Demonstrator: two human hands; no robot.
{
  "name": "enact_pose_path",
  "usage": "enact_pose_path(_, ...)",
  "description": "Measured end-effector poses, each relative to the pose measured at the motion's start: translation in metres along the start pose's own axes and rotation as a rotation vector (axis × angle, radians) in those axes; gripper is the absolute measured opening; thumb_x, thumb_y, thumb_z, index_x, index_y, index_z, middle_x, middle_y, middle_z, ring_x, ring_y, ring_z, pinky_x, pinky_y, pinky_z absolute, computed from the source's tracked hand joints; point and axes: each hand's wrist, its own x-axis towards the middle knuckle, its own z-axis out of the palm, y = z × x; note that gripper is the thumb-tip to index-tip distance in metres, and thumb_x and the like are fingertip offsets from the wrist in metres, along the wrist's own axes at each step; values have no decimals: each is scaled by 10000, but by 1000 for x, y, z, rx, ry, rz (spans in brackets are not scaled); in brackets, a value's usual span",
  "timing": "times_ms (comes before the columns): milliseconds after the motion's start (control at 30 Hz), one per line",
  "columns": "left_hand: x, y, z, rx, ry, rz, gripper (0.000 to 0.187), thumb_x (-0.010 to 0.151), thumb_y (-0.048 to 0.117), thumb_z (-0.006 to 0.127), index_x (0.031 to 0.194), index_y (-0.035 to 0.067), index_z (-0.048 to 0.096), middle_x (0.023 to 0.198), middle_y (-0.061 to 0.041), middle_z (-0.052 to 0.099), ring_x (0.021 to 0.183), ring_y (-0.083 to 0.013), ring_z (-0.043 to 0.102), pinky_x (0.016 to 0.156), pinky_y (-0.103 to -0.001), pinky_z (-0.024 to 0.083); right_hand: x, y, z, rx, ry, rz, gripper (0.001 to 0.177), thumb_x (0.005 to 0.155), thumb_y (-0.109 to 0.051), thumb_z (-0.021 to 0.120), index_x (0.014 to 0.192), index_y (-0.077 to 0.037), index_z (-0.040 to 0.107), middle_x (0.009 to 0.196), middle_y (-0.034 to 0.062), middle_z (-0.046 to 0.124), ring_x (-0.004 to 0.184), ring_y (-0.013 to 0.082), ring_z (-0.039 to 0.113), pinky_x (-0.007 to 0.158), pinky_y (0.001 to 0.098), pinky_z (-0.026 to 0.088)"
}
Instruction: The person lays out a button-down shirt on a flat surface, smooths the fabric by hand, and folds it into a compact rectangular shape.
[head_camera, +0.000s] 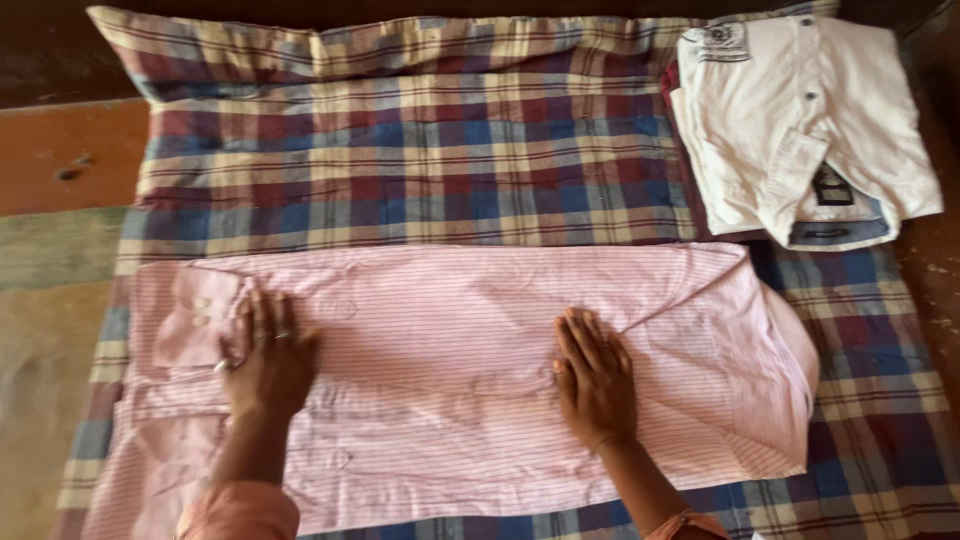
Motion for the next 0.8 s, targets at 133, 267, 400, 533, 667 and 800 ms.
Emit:
enact_pose_path(133, 7, 31, -32, 142, -369, 97, 737, 988, 661, 114, 1632, 341, -49, 1690, 6, -69, 1548, -306, -75, 1242, -518, -47, 1, -2, -2, -15, -22, 1, 527, 1040, -316, 375, 1533, -145, 439, 1612, 64, 411, 1505, 239, 337, 1210, 461, 231)
enact_pose_path(267, -4, 43, -37, -41, -94, 346, 694, 1009, 621, 157, 1620, 305, 63, 1708, -4, -11, 1546, -279, 1, 1225, -533, -7, 1, -2, -2, 11, 16, -22, 521, 1043, -307, 382, 1526, -125, 451, 1608, 72, 422, 1513, 245, 346, 1222, 463, 232)
enact_pose_path(400, -4, 35, -23, -60, -5, 348, 661, 1016, 579, 192, 1611, 310, 93, 1698, 18, 11, 1540, -259, 31, 1203, -561, -2, -1, -2, 3, 35, 49, -38, 514, 1029, -266, 421, 1510, -99, 487, 1585, 90, 462, 1504, 255, 365, 1220, 466, 239)
enact_pose_path(533, -4, 22, -29, -70, -191, 327, 704, 969, 613, 275, 1611, 382, 103, 1714, 100, 10, 1566, -194, 53, 1226, -545, 35, 4, -1, 3, 177, 130, -15, 448, 1023, -186, 488, 1461, -135, 568, 1525, 73, 552, 1524, 220, 419, 1247, 419, 307)
enact_pose_path(667, -3, 20, -13, -13, 76, 387, 626, 1026, 586, 259, 1606, 369, 170, 1713, 71, 78, 1557, -216, 113, 1260, -525, 39, 35, -34, 13, 35, 161, 56, 369, 964, -188, 587, 1327, -168, 647, 1394, 33, 632, 1478, 241, 427, 1216, 502, 260)
enact_pose_path(800, 0, 9, -5, -36, 192, 424, 699, 970, 650, 237, 1598, 358, 145, 1685, 48, 69, 1531, -201, 106, 1232, -524, 20, 71, -73, 33, 44, -29, -149, 520, 1022, -348, 494, 1514, -180, 477, 1629, 100, 375, 1518, 296, 297, 1189, 543, 202)
